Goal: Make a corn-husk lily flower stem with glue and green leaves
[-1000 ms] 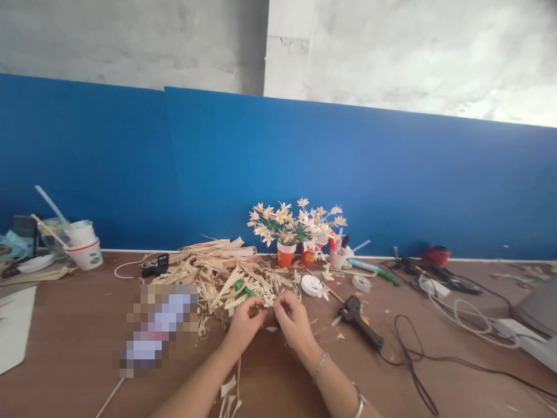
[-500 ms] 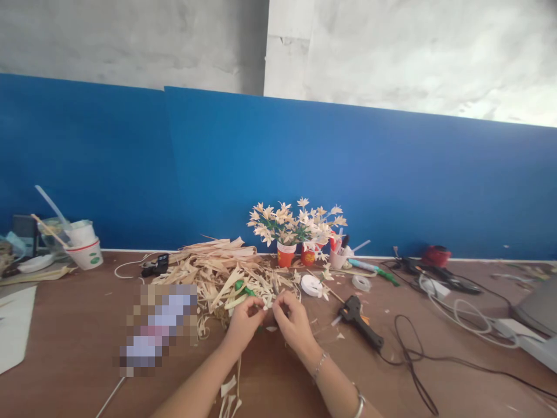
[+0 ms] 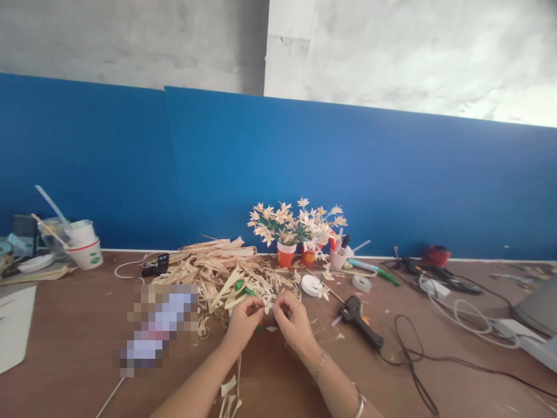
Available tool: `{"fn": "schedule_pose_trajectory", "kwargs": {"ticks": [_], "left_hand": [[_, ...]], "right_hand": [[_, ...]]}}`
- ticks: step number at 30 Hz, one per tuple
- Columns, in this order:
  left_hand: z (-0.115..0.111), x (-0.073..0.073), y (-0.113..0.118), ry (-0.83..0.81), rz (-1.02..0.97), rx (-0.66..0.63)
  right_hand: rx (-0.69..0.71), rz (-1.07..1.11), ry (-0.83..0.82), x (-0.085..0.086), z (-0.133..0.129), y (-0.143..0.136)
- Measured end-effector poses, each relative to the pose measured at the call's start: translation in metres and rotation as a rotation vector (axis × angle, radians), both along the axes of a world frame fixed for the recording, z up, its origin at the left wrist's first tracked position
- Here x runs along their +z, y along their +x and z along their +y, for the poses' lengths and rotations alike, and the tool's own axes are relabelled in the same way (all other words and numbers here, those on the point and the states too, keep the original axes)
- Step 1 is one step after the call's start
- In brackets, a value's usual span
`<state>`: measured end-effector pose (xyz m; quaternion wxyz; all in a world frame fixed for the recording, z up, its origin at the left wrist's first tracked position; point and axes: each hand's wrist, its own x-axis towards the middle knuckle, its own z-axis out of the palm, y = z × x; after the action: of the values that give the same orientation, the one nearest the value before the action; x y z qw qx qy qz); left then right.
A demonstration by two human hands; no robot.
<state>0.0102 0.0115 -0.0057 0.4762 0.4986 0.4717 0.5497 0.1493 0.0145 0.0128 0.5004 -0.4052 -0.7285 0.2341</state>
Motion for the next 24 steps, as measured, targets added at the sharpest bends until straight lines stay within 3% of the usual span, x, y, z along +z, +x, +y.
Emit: {"fn": "schedule_pose_trajectory", "kwargs": {"ticks": [7, 13, 17, 24], "left_hand": [[0.002, -0.003, -0.003, 0.120, 0.061, 0.051], [0.003, -0.005, -0.004, 0.215, 0.134, 0.135], [0.001, -0.003, -0.004, 0.250, 0.196, 0.142], [-0.001, -0.002, -0.001, 0.293, 0.284, 0.133]], "right_hand": [[-0.052, -0.028, 0.009, -0.001, 0.000, 0.001], [-0.059, -0.249, 0.288, 0.009, -0.009, 0.000], [-0.114, -0.371, 0.337, 0.010, -0.013, -0.005], [-0.163, -0.319, 0.357, 0.006, -0.009, -0.004]]}}
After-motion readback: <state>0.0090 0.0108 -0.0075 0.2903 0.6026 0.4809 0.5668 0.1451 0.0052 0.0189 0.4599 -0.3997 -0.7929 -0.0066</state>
